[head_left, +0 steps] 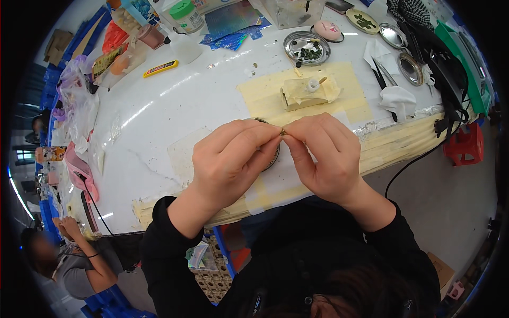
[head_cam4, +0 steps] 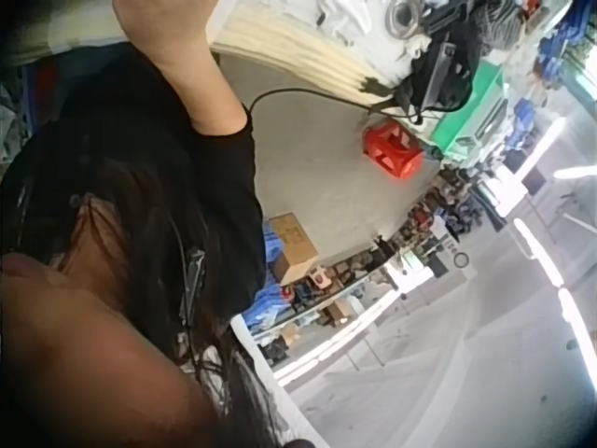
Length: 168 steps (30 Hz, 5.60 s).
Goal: Assembling tiny decorative studs onto a base component at a workbench.
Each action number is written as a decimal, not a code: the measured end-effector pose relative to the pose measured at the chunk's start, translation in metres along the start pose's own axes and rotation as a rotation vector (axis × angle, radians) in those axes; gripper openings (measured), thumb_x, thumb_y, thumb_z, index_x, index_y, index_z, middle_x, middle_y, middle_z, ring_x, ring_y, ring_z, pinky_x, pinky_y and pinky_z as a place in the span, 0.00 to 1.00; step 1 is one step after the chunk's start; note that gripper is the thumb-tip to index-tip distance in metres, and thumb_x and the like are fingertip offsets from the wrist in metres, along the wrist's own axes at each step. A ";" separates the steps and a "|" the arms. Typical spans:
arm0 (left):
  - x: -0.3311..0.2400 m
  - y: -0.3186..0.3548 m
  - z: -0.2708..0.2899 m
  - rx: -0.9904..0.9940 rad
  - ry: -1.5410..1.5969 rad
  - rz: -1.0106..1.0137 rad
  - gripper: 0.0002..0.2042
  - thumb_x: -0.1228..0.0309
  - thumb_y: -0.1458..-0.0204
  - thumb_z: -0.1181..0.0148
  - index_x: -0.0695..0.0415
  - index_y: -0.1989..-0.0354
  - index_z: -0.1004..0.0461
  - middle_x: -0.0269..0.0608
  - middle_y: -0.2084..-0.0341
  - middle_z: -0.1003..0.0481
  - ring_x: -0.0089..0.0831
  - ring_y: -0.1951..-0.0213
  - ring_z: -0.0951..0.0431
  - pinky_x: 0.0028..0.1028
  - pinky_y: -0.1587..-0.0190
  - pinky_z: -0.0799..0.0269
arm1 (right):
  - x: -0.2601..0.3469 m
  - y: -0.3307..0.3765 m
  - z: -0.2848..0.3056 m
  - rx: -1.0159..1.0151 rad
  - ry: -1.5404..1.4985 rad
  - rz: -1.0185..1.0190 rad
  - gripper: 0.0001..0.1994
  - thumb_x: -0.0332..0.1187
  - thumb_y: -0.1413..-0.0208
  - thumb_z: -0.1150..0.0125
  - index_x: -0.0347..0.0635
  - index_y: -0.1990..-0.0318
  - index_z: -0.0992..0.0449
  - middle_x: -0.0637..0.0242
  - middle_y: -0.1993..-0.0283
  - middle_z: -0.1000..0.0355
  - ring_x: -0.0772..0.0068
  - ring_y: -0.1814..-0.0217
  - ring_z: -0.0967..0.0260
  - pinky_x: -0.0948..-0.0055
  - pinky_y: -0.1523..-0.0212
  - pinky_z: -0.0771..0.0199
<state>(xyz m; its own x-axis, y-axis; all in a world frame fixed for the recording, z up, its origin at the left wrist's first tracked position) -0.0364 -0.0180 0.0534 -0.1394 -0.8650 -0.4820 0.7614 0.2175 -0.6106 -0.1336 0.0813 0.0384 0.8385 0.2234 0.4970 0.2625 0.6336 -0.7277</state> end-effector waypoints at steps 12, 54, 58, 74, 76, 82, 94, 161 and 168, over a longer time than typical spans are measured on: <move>-0.004 0.001 0.001 -0.032 -0.063 -0.033 0.09 0.83 0.56 0.32 0.63 0.66 0.21 0.44 0.71 0.20 0.32 0.70 0.19 0.25 0.67 0.24 | 0.003 -0.003 0.001 -0.008 0.043 0.026 0.03 0.24 0.43 0.41 0.34 0.66 0.27 0.61 0.72 0.30 0.68 0.73 0.31 0.73 0.69 0.31; -0.009 0.001 -0.001 -0.013 -0.107 -0.086 0.09 0.84 0.56 0.33 0.63 0.65 0.21 0.45 0.70 0.20 0.32 0.70 0.19 0.25 0.68 0.24 | -0.002 -0.001 0.001 -0.003 0.002 -0.002 0.04 0.25 0.48 0.37 0.37 0.67 0.26 0.62 0.73 0.30 0.60 0.72 0.31 0.69 0.70 0.31; -0.011 0.003 -0.003 -0.011 -0.186 -0.127 0.09 0.83 0.57 0.32 0.63 0.65 0.22 0.45 0.71 0.20 0.32 0.70 0.20 0.24 0.68 0.24 | -0.005 0.000 -0.001 0.024 -0.011 -0.033 0.04 0.25 0.48 0.36 0.38 0.68 0.26 0.63 0.72 0.29 0.62 0.71 0.30 0.69 0.70 0.30; 0.001 0.000 0.005 -0.065 0.047 0.031 0.08 0.84 0.55 0.33 0.64 0.66 0.21 0.43 0.73 0.21 0.28 0.72 0.20 0.22 0.69 0.25 | -0.022 0.021 -0.015 0.135 -0.859 -0.678 0.12 0.29 0.35 0.48 0.32 0.50 0.25 0.61 0.58 0.23 0.76 0.56 0.24 0.77 0.60 0.23; 0.000 0.001 0.006 -0.107 -0.016 0.002 0.08 0.84 0.56 0.33 0.64 0.67 0.22 0.43 0.74 0.21 0.29 0.73 0.20 0.23 0.70 0.25 | -0.021 0.024 -0.014 0.115 -0.801 -0.611 0.13 0.27 0.37 0.46 0.32 0.48 0.25 0.60 0.56 0.22 0.73 0.55 0.23 0.76 0.60 0.21; -0.003 0.002 0.005 -0.104 -0.081 -0.038 0.08 0.84 0.58 0.32 0.64 0.67 0.21 0.44 0.75 0.21 0.31 0.73 0.20 0.23 0.70 0.25 | -0.010 0.013 -0.003 0.079 -0.431 -0.316 0.12 0.25 0.41 0.41 0.33 0.50 0.23 0.60 0.58 0.22 0.75 0.59 0.23 0.76 0.60 0.22; -0.010 0.003 0.003 -0.112 -0.079 -0.140 0.10 0.81 0.60 0.31 0.60 0.68 0.22 0.39 0.74 0.22 0.33 0.74 0.21 0.26 0.72 0.25 | -0.033 0.021 -0.020 0.174 -0.902 -0.714 0.06 0.27 0.39 0.40 0.32 0.60 0.25 0.65 0.64 0.23 0.80 0.63 0.26 0.80 0.61 0.24; -0.003 0.004 -0.001 -0.049 -0.018 0.012 0.08 0.83 0.59 0.32 0.63 0.68 0.21 0.42 0.74 0.21 0.30 0.73 0.20 0.24 0.70 0.25 | 0.003 0.008 0.007 -0.033 -0.095 -0.099 0.07 0.24 0.49 0.33 0.35 0.62 0.21 0.59 0.67 0.23 0.63 0.68 0.24 0.72 0.69 0.25; -0.012 0.004 -0.001 -0.048 -0.071 -0.098 0.09 0.83 0.60 0.31 0.62 0.68 0.21 0.43 0.74 0.21 0.31 0.73 0.20 0.25 0.70 0.24 | -0.022 0.017 -0.005 0.049 -0.495 -0.437 0.05 0.25 0.44 0.36 0.32 0.63 0.22 0.63 0.68 0.23 0.78 0.68 0.25 0.77 0.67 0.25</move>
<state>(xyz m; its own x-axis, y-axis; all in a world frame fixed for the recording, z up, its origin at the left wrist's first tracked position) -0.0322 -0.0066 0.0562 -0.1649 -0.9127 -0.3739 0.7151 0.1504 -0.6827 -0.1454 0.0835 0.0134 0.3383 0.2440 0.9089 0.4971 0.7737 -0.3928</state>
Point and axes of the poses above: each hand's wrist, its own y-axis away from the middle knuckle, its own z-axis out of the back of the hand, x = y × z, the point moved 7 cm from there along -y, towards the middle knuckle
